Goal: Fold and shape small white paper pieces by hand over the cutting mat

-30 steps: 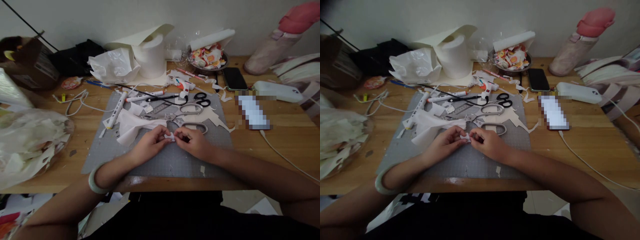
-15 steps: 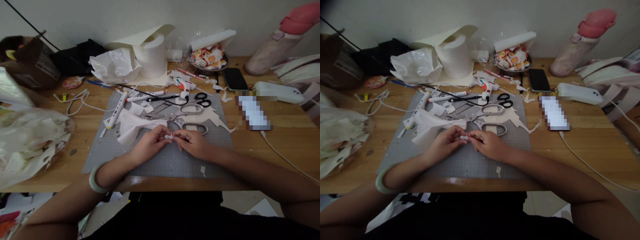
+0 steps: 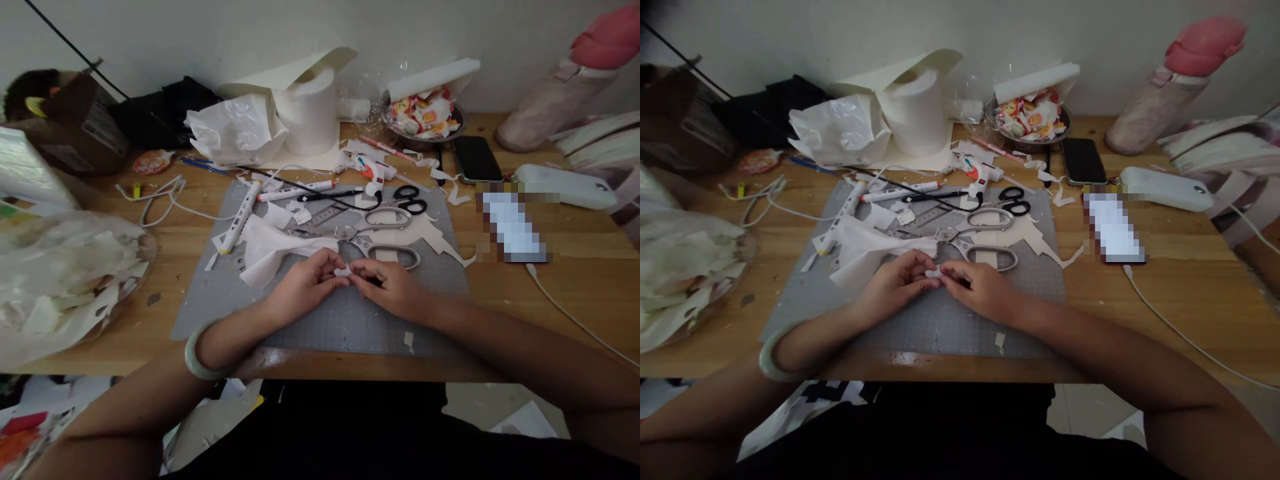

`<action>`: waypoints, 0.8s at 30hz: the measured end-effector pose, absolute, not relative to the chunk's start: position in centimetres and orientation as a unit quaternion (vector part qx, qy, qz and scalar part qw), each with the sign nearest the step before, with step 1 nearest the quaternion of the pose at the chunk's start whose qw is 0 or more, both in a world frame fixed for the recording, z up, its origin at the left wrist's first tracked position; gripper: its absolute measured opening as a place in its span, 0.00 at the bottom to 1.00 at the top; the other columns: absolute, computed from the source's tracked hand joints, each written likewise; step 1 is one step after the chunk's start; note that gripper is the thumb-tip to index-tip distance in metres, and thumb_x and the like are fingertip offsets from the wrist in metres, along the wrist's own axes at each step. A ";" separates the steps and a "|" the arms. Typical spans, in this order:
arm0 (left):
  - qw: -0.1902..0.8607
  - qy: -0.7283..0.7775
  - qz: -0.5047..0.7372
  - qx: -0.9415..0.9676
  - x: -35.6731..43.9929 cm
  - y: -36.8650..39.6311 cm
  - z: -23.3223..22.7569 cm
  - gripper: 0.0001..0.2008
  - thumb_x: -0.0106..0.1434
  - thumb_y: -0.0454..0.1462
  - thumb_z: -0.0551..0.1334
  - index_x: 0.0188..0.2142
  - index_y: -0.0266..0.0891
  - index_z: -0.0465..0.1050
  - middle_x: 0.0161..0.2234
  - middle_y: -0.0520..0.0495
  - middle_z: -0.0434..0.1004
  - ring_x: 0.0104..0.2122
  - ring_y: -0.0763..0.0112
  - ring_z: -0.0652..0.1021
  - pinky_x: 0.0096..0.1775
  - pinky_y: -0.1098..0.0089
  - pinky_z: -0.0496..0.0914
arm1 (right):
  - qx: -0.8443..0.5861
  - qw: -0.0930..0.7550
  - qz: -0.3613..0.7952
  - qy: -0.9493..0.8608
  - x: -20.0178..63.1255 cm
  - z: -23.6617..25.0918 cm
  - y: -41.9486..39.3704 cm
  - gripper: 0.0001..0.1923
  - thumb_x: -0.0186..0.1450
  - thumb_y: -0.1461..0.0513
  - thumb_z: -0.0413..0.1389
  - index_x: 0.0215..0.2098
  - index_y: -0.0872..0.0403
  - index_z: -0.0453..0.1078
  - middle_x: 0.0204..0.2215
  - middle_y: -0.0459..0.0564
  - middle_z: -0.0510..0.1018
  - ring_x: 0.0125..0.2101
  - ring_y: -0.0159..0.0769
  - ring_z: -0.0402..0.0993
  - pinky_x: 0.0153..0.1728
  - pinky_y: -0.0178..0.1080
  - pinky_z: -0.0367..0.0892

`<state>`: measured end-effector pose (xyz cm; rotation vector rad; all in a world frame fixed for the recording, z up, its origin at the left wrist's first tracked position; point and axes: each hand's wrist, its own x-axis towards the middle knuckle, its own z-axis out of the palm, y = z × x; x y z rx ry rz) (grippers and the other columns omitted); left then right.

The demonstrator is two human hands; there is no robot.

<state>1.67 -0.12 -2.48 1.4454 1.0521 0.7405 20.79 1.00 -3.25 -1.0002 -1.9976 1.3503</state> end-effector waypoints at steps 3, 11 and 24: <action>0.556 0.446 0.310 0.629 1.6 -0.1 -2.8 0.09 0.58 0.38 0.61 0.35 0.39 0.62 0.29 0.52 0.73 0.30 0.73 0.75 0.34 0.71 0.70 | -0.349 0.260 0.530 -0.728 20.9 -3.2 1.2 0.11 0.64 0.59 0.50 0.40 0.56 0.69 0.22 0.43 0.70 0.22 0.26 0.65 0.26 0.31 0.61; 0.508 0.444 0.288 0.679 1.5 -0.2 -3.0 0.07 0.60 0.37 0.60 0.36 0.40 0.63 0.28 0.53 0.73 0.28 0.74 0.74 0.32 0.72 0.69 | -0.337 0.230 0.619 -0.671 20.7 -2.8 1.0 0.10 0.63 0.59 0.50 0.40 0.56 0.63 0.20 0.40 0.67 0.20 0.25 0.63 0.23 0.30 0.59; 0.293 0.460 0.223 0.808 0.5 0.1 -1.0 0.15 0.64 0.43 0.57 0.48 0.40 0.62 0.37 0.46 0.77 0.37 0.66 0.77 0.39 0.66 0.70 | -0.399 0.265 0.466 -0.744 20.7 -3.3 1.0 0.04 0.61 0.61 0.52 0.31 0.54 0.63 0.21 0.41 0.67 0.22 0.26 0.62 0.23 0.30 0.57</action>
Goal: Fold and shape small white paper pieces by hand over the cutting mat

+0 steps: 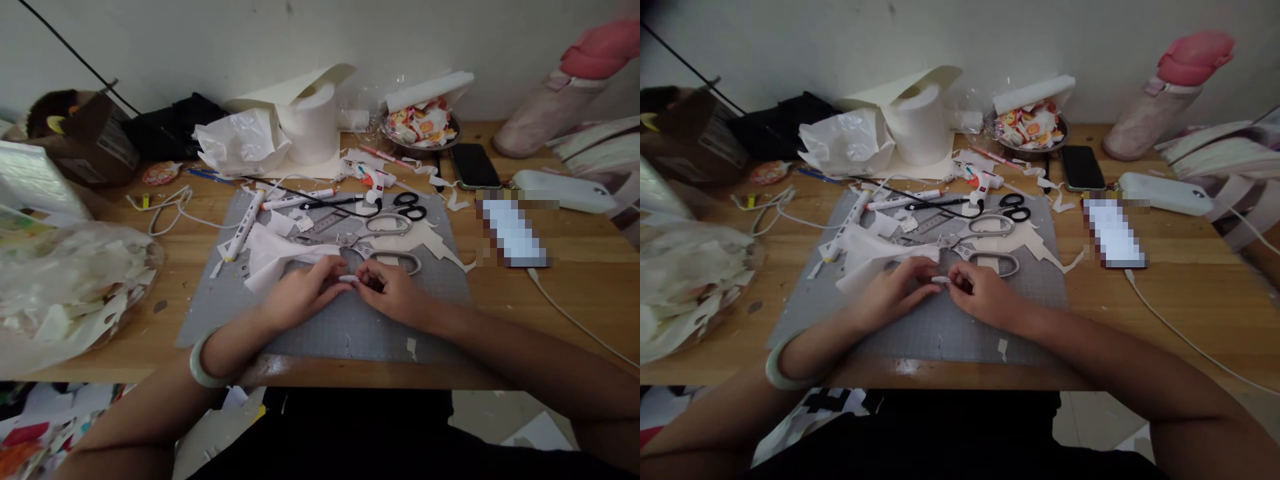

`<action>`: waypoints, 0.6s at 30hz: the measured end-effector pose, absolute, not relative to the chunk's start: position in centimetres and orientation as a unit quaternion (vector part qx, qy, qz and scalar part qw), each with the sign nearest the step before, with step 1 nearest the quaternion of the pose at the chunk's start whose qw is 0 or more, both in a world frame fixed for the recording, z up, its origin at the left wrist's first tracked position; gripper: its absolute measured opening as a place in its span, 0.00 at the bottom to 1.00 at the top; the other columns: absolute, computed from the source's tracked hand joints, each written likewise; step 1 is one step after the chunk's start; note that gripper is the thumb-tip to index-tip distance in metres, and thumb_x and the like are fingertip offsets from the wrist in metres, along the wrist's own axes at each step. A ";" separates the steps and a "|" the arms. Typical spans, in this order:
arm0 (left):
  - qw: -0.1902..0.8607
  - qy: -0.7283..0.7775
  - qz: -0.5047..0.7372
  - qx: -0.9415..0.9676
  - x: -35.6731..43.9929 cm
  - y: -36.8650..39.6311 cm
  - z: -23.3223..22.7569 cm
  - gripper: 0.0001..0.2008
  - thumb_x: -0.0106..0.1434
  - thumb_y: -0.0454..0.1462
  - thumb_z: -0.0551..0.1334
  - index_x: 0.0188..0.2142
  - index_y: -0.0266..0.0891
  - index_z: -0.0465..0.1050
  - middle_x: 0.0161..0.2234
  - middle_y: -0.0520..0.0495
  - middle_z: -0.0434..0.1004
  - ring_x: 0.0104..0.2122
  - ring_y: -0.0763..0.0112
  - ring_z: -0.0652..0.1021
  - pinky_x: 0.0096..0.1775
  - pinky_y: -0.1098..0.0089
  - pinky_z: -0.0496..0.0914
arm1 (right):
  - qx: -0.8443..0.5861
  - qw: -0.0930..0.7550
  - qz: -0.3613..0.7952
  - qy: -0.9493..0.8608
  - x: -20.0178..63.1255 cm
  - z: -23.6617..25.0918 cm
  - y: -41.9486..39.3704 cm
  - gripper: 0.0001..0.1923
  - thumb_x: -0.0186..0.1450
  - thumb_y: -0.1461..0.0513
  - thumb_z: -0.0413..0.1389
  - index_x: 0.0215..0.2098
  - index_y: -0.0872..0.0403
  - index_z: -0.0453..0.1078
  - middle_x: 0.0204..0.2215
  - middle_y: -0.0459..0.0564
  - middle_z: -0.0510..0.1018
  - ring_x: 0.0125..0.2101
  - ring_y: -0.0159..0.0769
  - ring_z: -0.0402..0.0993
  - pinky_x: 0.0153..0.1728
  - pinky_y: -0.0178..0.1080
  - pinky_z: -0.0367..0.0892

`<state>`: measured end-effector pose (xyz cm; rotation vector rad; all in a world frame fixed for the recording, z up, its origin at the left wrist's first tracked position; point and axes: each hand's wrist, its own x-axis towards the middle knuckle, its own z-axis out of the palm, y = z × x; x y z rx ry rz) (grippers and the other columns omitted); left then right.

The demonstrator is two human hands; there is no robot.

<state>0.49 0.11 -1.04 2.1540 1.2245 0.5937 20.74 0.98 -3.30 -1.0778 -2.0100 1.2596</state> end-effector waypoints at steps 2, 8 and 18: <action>0.145 0.471 0.237 0.838 -0.3 0.8 -0.2 0.18 0.62 0.46 0.58 0.47 0.39 0.64 0.44 0.41 0.74 0.45 0.60 0.74 0.47 0.61 0.66 | -0.409 0.257 0.433 -0.761 20.8 -3.3 1.0 0.03 0.61 0.62 0.52 0.32 0.54 0.64 0.21 0.41 0.67 0.21 0.26 0.62 0.23 0.30 0.57; -0.050 0.559 0.143 0.816 -2.2 2.6 0.4 0.25 0.55 0.50 0.63 0.47 0.38 0.68 0.50 0.37 0.68 0.51 0.48 0.66 0.52 0.52 0.58 | -0.457 0.204 0.325 -0.802 20.9 -3.2 0.9 0.13 0.62 0.62 0.50 0.45 0.54 0.63 0.21 0.42 0.68 0.21 0.28 0.63 0.24 0.32 0.55; 0.038 0.526 0.061 0.847 -0.8 1.6 1.3 0.06 0.58 0.37 0.55 0.32 0.36 0.69 0.31 0.41 0.74 0.34 0.57 0.74 0.38 0.61 0.67 | -0.429 0.240 0.337 -0.803 21.2 -3.1 0.9 0.16 0.61 0.66 0.48 0.48 0.56 0.61 0.23 0.43 0.70 0.20 0.27 0.62 0.24 0.31 0.56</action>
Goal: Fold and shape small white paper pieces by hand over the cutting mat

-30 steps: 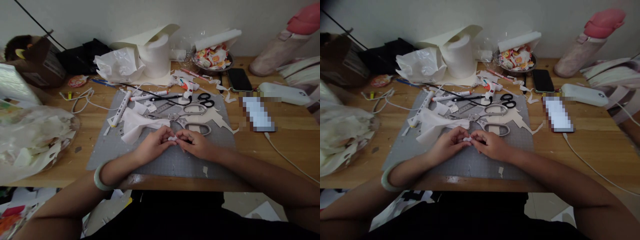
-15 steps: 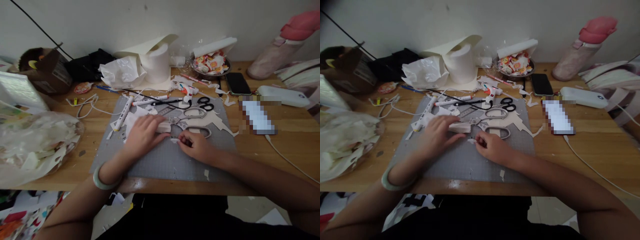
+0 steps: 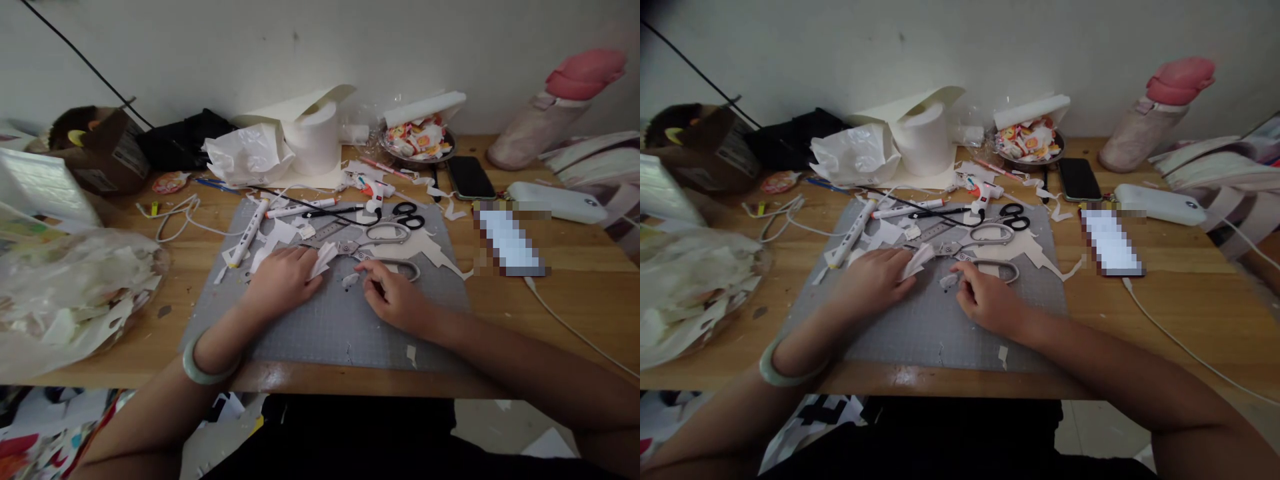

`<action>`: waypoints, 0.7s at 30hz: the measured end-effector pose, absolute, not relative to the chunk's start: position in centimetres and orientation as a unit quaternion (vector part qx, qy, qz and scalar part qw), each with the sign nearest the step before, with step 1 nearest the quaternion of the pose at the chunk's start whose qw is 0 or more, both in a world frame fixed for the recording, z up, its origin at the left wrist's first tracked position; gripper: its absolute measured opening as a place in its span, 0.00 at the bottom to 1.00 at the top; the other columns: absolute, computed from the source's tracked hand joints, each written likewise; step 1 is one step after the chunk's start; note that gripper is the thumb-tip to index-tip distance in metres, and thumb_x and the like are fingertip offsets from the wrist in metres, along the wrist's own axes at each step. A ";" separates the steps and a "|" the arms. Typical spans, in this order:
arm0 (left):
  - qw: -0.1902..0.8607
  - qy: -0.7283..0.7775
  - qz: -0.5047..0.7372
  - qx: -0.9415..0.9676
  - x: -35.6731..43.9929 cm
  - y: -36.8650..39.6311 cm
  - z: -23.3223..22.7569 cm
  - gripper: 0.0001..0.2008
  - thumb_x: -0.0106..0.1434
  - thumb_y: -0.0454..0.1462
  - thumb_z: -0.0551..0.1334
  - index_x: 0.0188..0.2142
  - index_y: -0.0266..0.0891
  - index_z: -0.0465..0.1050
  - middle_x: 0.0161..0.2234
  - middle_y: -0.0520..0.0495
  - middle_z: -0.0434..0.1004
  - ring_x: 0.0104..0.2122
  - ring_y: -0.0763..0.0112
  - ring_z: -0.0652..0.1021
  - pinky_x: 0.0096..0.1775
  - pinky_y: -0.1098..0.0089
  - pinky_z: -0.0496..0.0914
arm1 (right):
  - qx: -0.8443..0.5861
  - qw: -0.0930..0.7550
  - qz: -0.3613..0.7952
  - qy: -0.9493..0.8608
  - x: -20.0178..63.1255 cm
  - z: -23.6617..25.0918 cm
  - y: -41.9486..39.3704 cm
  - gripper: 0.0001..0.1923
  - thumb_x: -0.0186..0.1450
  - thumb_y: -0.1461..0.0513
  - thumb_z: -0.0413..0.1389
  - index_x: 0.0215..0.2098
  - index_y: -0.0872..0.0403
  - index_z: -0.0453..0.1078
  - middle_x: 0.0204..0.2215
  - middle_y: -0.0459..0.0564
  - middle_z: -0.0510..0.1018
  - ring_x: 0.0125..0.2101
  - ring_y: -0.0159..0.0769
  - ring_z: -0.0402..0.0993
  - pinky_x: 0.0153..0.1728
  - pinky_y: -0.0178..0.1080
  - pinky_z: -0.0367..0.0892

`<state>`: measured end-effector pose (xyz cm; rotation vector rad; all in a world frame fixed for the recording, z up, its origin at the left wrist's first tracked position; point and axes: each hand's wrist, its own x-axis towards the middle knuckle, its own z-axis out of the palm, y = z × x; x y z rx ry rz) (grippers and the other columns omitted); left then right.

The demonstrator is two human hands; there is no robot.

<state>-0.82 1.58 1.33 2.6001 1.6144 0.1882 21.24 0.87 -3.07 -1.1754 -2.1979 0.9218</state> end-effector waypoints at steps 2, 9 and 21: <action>0.059 0.535 0.086 0.838 -0.7 1.2 1.6 0.05 0.58 0.37 0.55 0.31 0.38 0.67 0.29 0.43 0.73 0.31 0.60 0.74 0.36 0.64 0.67 | -0.432 0.233 0.343 -0.801 21.2 -3.1 0.9 0.15 0.61 0.65 0.48 0.48 0.55 0.61 0.23 0.43 0.69 0.21 0.27 0.63 0.25 0.31 0.57; 0.328 0.492 0.209 0.779 -0.1 0.0 0.5 0.05 0.58 0.34 0.53 0.36 0.39 0.60 0.28 0.49 0.71 0.28 0.69 0.72 0.31 0.70 0.66 | -0.414 0.250 0.379 -0.789 21.1 -3.1 0.8 0.16 0.63 0.61 0.51 0.48 0.55 0.60 0.25 0.44 0.69 0.22 0.28 0.64 0.25 0.32 0.59; 0.502 0.405 0.169 0.746 1.7 -0.5 0.1 0.14 0.61 0.43 0.58 0.43 0.37 0.67 0.39 0.46 0.75 0.37 0.66 0.73 0.40 0.68 0.67 | -0.350 0.295 0.514 -0.726 21.2 -3.1 1.4 0.15 0.60 0.54 0.58 0.40 0.54 0.65 0.24 0.42 0.68 0.22 0.26 0.62 0.23 0.31 0.59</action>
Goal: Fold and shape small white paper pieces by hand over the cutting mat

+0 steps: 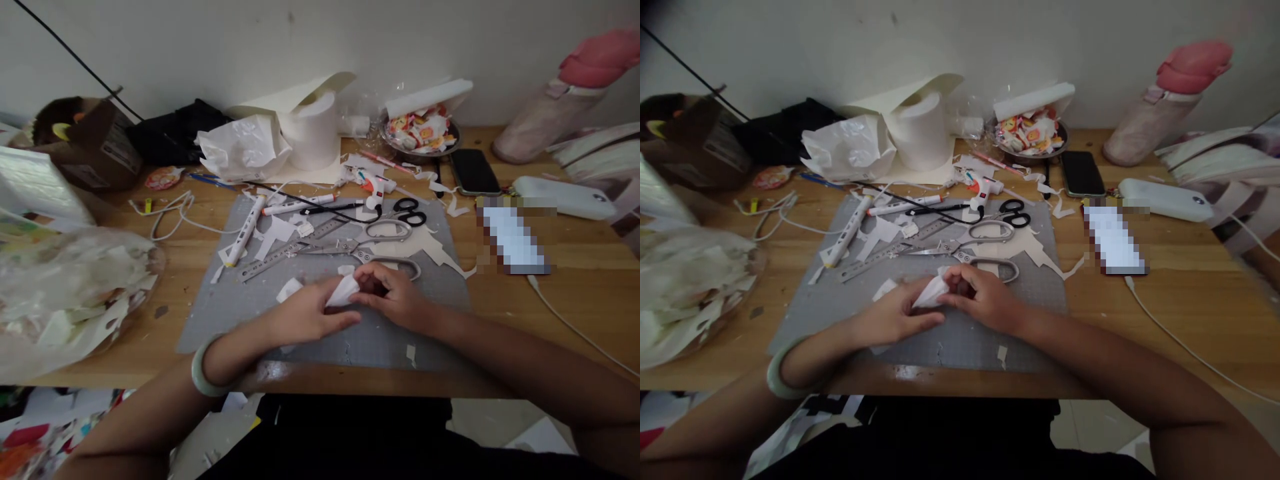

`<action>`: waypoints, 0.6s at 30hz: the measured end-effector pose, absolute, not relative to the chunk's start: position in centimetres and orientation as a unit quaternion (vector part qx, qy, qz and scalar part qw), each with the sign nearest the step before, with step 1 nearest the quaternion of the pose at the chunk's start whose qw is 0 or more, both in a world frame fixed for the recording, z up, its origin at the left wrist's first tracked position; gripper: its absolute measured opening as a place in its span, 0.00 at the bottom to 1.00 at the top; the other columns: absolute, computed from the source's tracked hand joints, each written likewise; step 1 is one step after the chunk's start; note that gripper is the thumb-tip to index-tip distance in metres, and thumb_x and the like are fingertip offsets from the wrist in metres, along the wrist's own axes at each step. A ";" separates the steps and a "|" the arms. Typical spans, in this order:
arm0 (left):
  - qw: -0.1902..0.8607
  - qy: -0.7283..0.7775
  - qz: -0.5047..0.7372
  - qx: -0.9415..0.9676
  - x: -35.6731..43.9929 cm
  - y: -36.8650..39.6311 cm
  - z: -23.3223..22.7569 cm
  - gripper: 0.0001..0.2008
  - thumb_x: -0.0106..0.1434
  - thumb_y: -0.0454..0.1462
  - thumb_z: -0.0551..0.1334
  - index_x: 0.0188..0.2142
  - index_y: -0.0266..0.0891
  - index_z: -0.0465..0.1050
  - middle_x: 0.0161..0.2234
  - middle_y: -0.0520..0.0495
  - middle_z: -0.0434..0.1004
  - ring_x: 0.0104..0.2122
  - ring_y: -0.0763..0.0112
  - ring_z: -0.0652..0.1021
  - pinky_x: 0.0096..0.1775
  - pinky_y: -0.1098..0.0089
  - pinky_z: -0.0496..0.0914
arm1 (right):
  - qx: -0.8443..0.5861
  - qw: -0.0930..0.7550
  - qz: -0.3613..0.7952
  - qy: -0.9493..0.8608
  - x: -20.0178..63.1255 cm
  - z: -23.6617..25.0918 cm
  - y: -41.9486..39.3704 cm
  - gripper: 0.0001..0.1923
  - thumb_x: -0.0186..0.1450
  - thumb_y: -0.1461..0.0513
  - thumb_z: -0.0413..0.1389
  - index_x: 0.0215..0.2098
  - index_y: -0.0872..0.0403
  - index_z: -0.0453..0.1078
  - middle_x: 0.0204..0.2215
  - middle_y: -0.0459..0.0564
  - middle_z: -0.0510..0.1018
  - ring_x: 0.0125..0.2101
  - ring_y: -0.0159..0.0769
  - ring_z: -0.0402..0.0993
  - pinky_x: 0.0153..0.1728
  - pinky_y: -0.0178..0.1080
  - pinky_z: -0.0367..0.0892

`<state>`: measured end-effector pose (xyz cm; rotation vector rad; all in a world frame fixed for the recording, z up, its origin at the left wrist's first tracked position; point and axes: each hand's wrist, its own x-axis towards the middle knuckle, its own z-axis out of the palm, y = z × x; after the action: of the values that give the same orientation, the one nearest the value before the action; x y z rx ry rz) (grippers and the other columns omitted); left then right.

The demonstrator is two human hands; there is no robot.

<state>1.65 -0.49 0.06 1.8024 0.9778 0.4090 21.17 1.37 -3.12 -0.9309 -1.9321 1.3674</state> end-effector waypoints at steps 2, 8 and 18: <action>0.467 0.379 0.123 0.789 1.6 -0.6 0.0 0.12 0.62 0.43 0.57 0.39 0.37 0.68 0.35 0.47 0.76 0.33 0.68 0.74 0.37 0.69 0.67 | -0.339 0.290 0.518 -0.730 21.1 -3.2 1.3 0.18 0.58 0.52 0.59 0.41 0.53 0.65 0.25 0.42 0.69 0.22 0.26 0.62 0.23 0.31 0.59; 0.428 0.347 0.119 0.826 1.5 -0.8 -0.7 0.21 0.68 0.47 0.44 0.30 0.36 0.66 0.25 0.50 0.69 0.25 0.72 0.69 0.30 0.72 0.63 | -0.315 0.318 0.485 -0.751 21.3 -3.3 0.8 0.18 0.62 0.47 0.52 0.39 0.53 0.66 0.26 0.45 0.71 0.24 0.28 0.66 0.25 0.32 0.61; 0.478 0.341 0.142 0.797 1.4 -0.8 -0.3 0.23 0.69 0.45 0.39 0.25 0.37 0.62 0.21 0.53 0.63 0.23 0.74 0.66 0.28 0.73 0.62 | -0.311 0.315 0.462 -0.769 20.8 -2.9 0.8 0.14 0.64 0.51 0.52 0.32 0.55 0.66 0.24 0.44 0.69 0.25 0.27 0.64 0.26 0.31 0.59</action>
<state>1.43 -0.83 -0.34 1.9468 0.8317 0.3478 20.79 0.81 -2.86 -0.8186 -2.0249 1.2162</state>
